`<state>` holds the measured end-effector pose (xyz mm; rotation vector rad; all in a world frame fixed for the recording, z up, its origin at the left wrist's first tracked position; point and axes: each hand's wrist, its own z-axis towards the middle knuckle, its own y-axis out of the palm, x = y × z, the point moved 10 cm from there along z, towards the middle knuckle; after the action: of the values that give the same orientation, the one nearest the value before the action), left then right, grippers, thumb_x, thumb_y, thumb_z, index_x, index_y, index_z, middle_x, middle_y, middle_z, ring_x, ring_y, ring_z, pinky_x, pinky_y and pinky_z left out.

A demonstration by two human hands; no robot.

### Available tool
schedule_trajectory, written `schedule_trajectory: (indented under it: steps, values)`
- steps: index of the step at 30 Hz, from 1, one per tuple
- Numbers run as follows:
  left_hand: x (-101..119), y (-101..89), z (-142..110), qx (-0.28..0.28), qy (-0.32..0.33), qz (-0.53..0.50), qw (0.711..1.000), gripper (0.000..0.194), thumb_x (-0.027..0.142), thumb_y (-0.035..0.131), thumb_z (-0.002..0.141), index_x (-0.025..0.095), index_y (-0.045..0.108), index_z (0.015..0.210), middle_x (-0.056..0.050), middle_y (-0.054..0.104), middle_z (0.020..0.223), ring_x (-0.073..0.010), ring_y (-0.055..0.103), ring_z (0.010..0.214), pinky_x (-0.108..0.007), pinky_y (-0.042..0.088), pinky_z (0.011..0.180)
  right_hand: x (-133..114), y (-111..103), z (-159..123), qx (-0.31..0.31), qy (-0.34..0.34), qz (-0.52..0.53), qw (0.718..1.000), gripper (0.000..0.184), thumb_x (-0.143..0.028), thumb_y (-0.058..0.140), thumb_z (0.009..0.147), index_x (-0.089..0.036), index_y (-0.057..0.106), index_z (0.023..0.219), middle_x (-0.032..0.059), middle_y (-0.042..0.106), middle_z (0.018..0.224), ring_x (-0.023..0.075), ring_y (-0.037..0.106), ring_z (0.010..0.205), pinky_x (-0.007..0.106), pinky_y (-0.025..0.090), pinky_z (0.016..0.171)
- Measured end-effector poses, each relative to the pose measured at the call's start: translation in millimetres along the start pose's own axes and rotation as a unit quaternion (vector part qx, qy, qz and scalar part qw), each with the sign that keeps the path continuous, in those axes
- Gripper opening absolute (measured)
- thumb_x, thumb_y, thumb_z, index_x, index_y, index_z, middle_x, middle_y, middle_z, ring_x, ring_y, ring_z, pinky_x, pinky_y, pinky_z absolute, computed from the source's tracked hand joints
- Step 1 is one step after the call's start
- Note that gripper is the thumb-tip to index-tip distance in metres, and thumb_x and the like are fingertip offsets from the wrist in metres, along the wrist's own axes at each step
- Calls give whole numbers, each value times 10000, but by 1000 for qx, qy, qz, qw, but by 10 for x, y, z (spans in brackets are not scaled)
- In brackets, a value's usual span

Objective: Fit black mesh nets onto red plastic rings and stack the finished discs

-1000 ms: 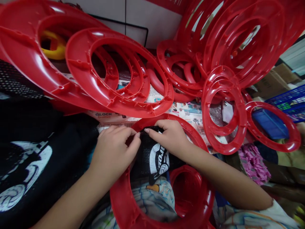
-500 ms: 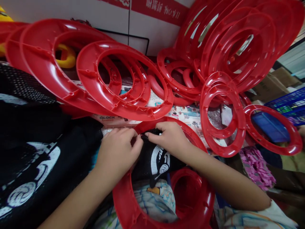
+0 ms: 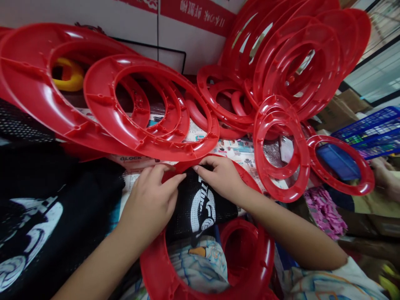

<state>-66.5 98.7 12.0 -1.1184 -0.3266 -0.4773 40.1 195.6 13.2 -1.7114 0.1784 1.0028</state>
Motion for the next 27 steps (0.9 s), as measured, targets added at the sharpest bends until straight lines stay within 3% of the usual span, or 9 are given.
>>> schedule_trajectory:
  steps: [8, 15, 21, 27]
  values:
    - [-25, 128, -16, -52, -9, 42, 998, 426, 155, 399, 887, 208, 644, 1231, -134, 553, 1003, -293, 506, 919, -472, 491, 798, -18, 8, 26, 6, -10, -12, 1000, 102, -146, 635, 814, -162, 719, 758, 4, 723, 743, 121, 623, 691, 240, 441, 680]
    - [-43, 139, -21, -58, -13, 51, 997, 427, 179, 393, 890, 223, 634, 1240, -131, 550, 1013, -280, 500, 912, -452, 490, 796, -50, 0, 15, -1, -21, -42, 999, 82, -150, 648, 810, -163, 726, 789, 22, 736, 795, 140, 645, 737, 257, 455, 716]
    - [-55, 148, -23, -67, -23, 48, 996, 422, 176, 392, 884, 215, 641, 1222, -133, 558, 1026, -281, 502, 910, -443, 486, 798, -138, 12, -15, -7, -74, -46, 996, 60, -168, 660, 816, -172, 720, 824, 27, 726, 839, 151, 643, 801, 267, 459, 769]
    - [-59, 156, -27, -69, -25, 44, 996, 425, 181, 385, 887, 220, 634, 1229, -138, 562, 1051, -288, 509, 925, -448, 483, 797, -72, 12, -8, -1, -51, -48, 998, 47, -162, 657, 812, -178, 700, 801, 21, 713, 825, 149, 628, 792, 267, 450, 765]
